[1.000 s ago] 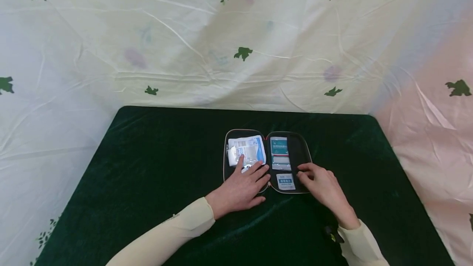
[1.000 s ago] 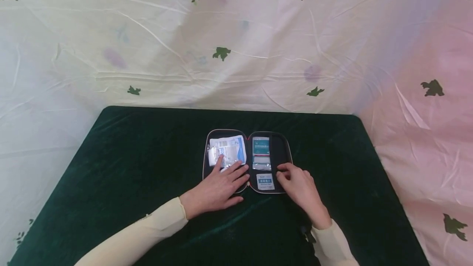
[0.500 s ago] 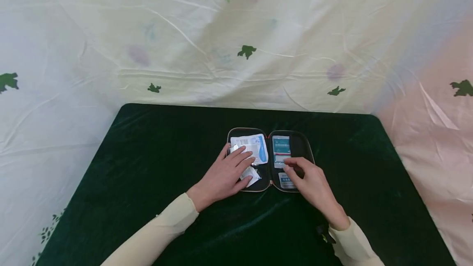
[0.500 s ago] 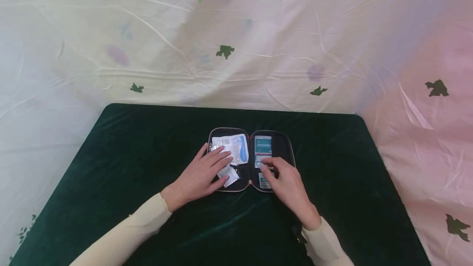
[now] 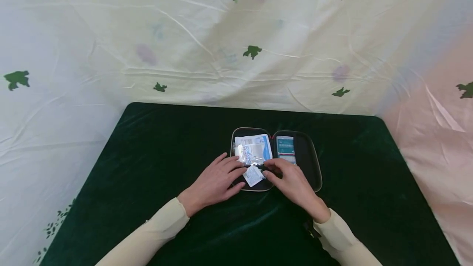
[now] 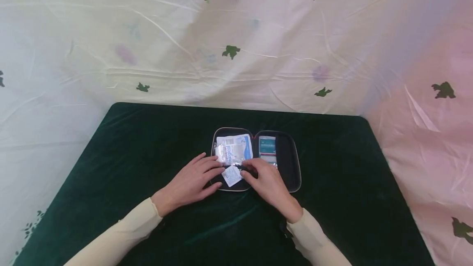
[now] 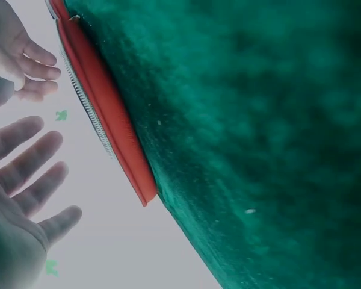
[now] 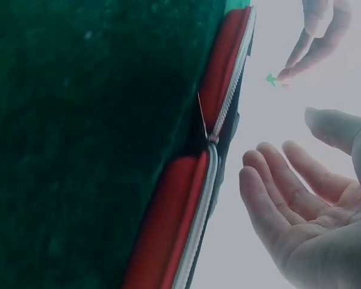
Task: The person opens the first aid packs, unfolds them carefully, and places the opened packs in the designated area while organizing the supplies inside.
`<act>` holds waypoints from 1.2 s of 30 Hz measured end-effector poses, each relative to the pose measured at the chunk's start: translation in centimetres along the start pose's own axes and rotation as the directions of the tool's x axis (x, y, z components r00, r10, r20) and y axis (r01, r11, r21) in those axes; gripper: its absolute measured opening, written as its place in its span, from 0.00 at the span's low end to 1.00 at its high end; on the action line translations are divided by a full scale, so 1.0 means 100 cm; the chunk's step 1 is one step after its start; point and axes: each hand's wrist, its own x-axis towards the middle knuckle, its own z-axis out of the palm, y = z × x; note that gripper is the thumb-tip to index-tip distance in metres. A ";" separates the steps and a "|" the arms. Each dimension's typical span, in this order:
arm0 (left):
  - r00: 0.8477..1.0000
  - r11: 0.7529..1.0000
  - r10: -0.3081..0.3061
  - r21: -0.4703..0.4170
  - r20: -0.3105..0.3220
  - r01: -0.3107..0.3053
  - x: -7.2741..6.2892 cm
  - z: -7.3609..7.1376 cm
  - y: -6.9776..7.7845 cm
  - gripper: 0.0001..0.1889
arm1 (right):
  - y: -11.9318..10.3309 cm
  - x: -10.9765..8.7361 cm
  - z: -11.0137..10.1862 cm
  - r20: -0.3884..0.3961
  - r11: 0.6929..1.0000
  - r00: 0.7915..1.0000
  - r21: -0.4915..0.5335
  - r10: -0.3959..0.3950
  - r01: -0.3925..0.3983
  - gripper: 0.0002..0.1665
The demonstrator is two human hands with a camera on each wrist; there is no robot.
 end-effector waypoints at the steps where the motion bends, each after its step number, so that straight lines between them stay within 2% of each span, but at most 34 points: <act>1: 1.000 1.000 -0.001 -0.005 0.009 0.001 -0.001 0.001 0.000 0.22 | -0.001 0.001 0.002 0.010 1.000 1.000 -0.002 0.001 -0.001 0.17; 8: 0.997 1.000 -0.018 -0.019 0.072 0.020 -0.004 0.004 0.000 0.22 | -0.007 0.010 0.009 0.069 0.998 0.997 -0.044 0.038 -0.035 0.20; 14: 0.987 0.998 -0.058 -0.011 0.151 0.060 -0.006 0.004 0.000 0.23 | -0.010 0.016 0.014 0.080 0.994 0.994 -0.087 0.079 -0.072 0.22; 22: 0.981 0.996 -0.079 -0.019 0.175 0.083 -0.008 0.003 -0.001 0.25 | -0.013 0.018 0.018 0.079 0.994 0.993 -0.082 0.084 -0.077 0.24; 28: 0.980 0.996 -0.085 -0.024 0.180 0.091 -0.009 0.001 0.000 0.26 | -0.016 0.019 0.017 0.088 0.995 0.992 -0.053 0.094 -0.089 0.18; 36: 0.974 0.993 -0.105 -0.034 0.200 0.114 -0.011 0.000 0.001 0.27 | -0.018 0.017 0.015 0.125 0.992 0.985 0.036 0.117 -0.123 0.08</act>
